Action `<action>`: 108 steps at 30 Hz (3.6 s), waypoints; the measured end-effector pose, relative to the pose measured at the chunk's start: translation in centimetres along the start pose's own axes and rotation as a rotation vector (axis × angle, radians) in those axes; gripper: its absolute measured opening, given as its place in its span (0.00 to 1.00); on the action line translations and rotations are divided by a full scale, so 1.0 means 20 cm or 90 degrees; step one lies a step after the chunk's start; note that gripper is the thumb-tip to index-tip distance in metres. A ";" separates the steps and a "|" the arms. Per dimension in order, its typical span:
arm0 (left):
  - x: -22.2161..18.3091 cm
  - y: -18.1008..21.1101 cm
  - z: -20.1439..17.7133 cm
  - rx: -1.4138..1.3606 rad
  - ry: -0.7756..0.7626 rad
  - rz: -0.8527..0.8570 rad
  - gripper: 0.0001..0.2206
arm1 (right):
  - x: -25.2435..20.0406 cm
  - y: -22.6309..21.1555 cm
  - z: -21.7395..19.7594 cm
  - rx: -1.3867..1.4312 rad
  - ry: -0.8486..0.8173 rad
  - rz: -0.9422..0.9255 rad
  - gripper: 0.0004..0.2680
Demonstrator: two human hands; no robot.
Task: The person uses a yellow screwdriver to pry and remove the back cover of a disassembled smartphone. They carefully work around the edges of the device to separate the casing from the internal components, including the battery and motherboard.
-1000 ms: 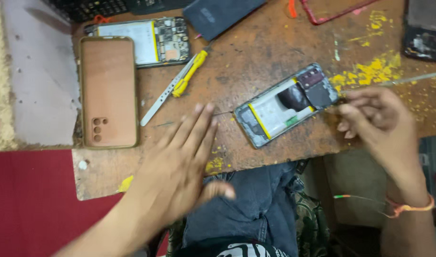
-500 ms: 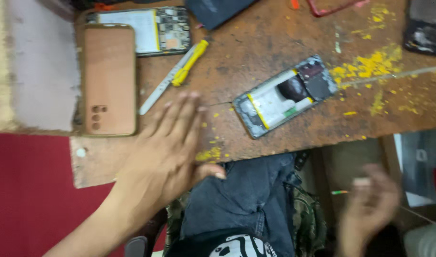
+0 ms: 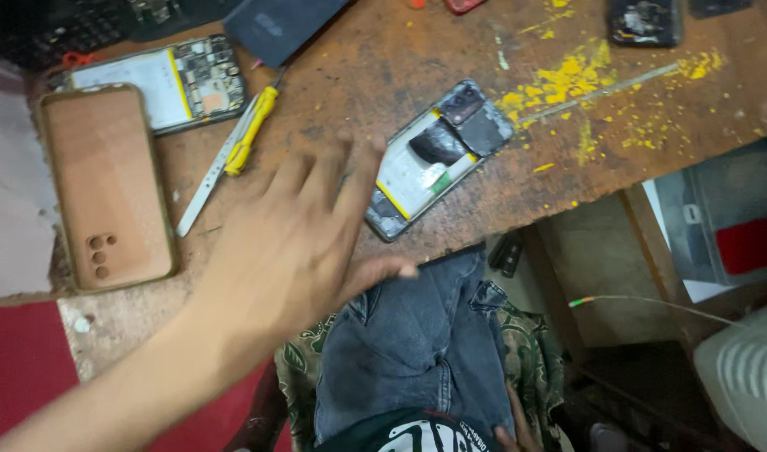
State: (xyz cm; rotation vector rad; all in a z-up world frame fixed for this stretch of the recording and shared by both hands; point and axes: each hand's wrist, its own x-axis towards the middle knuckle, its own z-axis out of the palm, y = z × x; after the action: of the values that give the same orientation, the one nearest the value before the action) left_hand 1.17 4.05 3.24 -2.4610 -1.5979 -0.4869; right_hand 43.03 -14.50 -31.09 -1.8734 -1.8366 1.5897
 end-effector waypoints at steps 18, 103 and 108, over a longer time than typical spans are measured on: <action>0.10 -0.01 0.28 -0.163 0.004 -0.013 0.41 | 0.05 -0.29 0.16 -0.229 0.195 0.030 0.40; 0.05 -0.31 0.08 0.304 0.043 -0.031 0.13 | 0.54 -0.04 -0.01 -0.503 0.106 -0.252 0.37; 0.17 -0.33 0.17 0.323 -0.023 -0.027 0.11 | 0.46 -0.02 0.01 -0.470 0.131 -0.283 0.38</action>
State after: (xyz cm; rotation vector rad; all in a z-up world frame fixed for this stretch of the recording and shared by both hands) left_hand -2.97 10.64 1.10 -2.0665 -1.5529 -0.0283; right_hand 40.34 -7.42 -36.31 -1.5446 -2.7040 0.5867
